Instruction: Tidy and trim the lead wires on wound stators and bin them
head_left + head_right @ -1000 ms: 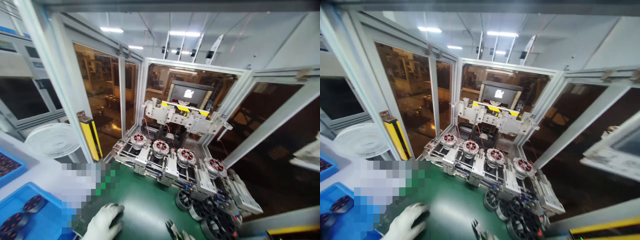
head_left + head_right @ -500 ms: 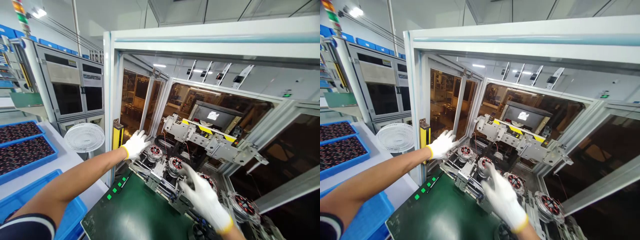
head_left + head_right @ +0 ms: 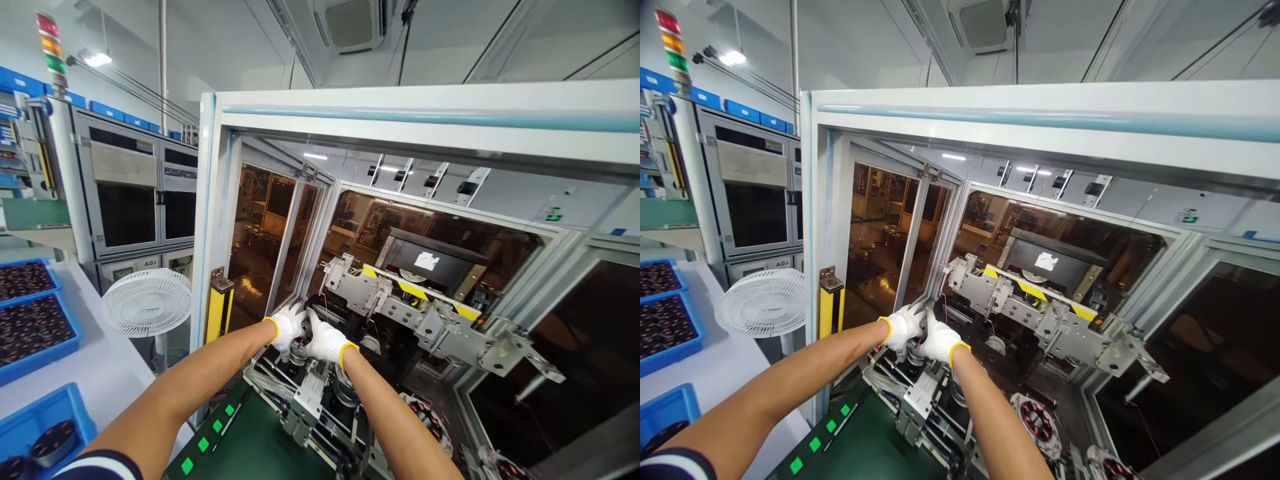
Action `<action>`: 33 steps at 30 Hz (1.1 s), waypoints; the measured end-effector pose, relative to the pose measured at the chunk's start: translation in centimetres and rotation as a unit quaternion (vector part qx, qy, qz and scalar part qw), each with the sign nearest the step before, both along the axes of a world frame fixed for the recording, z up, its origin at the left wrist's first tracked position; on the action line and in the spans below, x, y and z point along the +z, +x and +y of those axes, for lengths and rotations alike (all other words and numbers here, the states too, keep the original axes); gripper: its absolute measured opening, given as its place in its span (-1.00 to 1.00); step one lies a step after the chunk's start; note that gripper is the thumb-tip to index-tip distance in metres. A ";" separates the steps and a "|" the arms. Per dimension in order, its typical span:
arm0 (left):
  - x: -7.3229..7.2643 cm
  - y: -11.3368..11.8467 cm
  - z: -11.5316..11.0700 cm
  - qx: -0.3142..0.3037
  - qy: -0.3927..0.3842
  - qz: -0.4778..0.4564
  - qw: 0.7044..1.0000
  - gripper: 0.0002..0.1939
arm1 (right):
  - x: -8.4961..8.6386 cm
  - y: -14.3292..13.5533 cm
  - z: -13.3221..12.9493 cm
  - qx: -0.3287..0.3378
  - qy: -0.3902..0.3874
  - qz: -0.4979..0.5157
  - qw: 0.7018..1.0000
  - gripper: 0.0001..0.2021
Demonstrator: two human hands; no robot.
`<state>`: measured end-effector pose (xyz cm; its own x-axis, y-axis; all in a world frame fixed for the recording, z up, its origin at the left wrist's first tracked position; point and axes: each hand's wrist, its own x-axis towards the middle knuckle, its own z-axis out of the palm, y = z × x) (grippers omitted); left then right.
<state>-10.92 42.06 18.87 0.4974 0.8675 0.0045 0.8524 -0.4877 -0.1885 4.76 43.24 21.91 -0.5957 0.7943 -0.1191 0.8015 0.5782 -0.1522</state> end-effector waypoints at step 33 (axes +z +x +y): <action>-12.8 2.5 -23.5 0.254 -0.135 -0.223 0.931 -0.76 | -1.8 13.7 -17.4 0.160 0.239 0.092 0.953 -0.49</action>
